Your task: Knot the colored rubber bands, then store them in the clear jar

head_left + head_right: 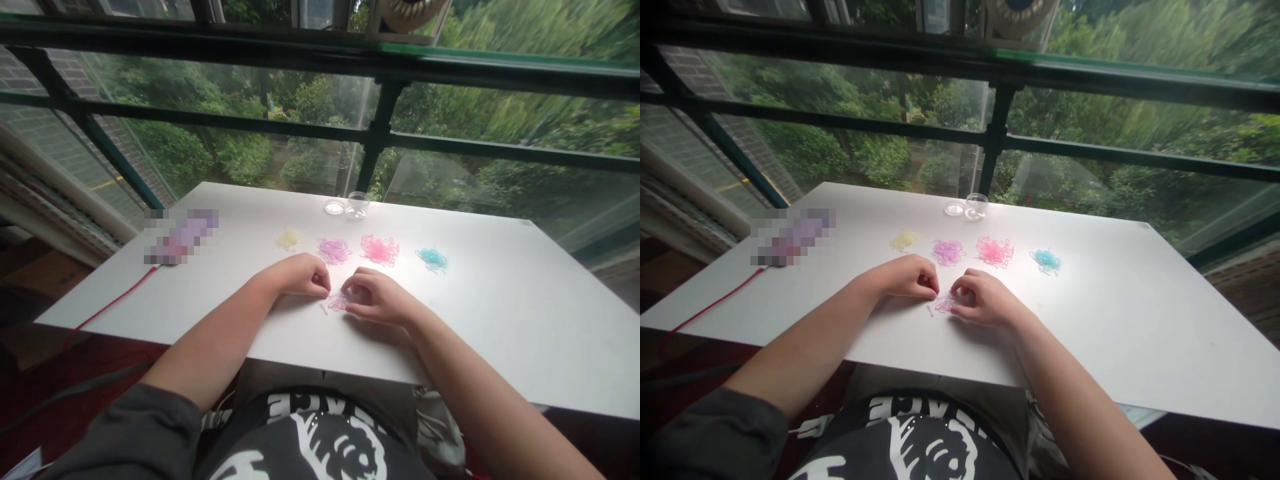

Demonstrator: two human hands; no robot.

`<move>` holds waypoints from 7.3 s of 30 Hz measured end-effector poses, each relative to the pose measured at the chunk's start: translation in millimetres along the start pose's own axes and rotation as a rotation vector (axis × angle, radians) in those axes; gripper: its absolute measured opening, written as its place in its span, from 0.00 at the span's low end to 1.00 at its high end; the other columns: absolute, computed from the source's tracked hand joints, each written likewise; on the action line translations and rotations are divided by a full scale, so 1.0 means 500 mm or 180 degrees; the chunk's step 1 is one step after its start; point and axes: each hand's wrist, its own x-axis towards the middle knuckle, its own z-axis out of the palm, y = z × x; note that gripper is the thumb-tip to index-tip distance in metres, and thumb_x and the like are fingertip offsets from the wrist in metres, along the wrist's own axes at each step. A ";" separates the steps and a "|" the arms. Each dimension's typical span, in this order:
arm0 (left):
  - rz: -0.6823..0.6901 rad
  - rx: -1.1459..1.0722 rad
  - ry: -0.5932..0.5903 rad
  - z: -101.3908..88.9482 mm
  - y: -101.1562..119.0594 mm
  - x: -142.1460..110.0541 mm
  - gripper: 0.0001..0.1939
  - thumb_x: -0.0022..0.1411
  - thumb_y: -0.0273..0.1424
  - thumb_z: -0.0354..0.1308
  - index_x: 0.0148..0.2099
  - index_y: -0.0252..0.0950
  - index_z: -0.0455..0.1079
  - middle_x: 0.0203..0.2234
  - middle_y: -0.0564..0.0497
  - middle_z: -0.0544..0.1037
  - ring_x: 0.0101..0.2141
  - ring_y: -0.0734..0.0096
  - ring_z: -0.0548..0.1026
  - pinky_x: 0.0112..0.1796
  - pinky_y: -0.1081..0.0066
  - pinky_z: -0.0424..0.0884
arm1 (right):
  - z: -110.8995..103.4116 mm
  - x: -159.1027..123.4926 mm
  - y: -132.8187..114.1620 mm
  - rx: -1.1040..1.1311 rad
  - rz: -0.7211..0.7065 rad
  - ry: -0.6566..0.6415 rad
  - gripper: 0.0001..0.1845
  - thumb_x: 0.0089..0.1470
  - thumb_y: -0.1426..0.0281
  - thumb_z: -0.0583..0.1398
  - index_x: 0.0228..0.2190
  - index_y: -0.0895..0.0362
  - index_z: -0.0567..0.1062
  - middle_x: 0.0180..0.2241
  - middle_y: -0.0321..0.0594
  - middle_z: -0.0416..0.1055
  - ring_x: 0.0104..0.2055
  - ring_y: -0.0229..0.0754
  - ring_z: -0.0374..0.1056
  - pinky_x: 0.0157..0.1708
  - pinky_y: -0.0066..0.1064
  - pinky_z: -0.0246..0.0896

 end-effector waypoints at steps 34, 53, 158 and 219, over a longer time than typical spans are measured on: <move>0.0214 0.0392 0.0168 0.014 0.019 0.009 0.06 0.51 0.29 0.55 0.29 0.35 0.73 0.25 0.52 0.73 0.27 0.74 0.67 0.29 0.76 0.61 | 0.011 0.000 0.012 0.0011 0.0199 0.0293 0.06 0.45 0.76 0.60 0.29 0.56 0.75 0.29 0.37 0.67 0.28 0.34 0.63 0.29 0.25 0.58; 0.0031 0.0518 -0.0023 -0.006 0.020 -0.009 0.06 0.48 0.32 0.58 0.27 0.35 0.73 0.22 0.52 0.73 0.24 0.76 0.66 0.25 0.76 0.59 | 0.007 -0.001 0.022 -0.0052 0.0317 0.0431 0.08 0.45 0.79 0.57 0.28 0.57 0.73 0.28 0.37 0.66 0.27 0.34 0.61 0.28 0.25 0.56; -0.0198 -0.0231 -0.0238 0.002 0.021 -0.012 0.07 0.44 0.27 0.54 0.28 0.32 0.73 0.18 0.54 0.70 0.21 0.79 0.64 0.22 0.79 0.59 | 0.014 0.002 0.011 0.0166 -0.0052 0.0230 0.06 0.45 0.77 0.60 0.27 0.57 0.76 0.27 0.37 0.69 0.26 0.33 0.62 0.28 0.24 0.56; 0.0088 -0.0008 -0.0618 -0.009 0.036 -0.017 0.13 0.48 0.25 0.55 0.35 0.37 0.78 0.22 0.53 0.77 0.22 0.78 0.67 0.26 0.78 0.60 | 0.030 0.002 -0.003 -0.0093 -0.0362 0.0114 0.08 0.46 0.77 0.58 0.28 0.57 0.76 0.27 0.36 0.67 0.27 0.33 0.60 0.27 0.24 0.53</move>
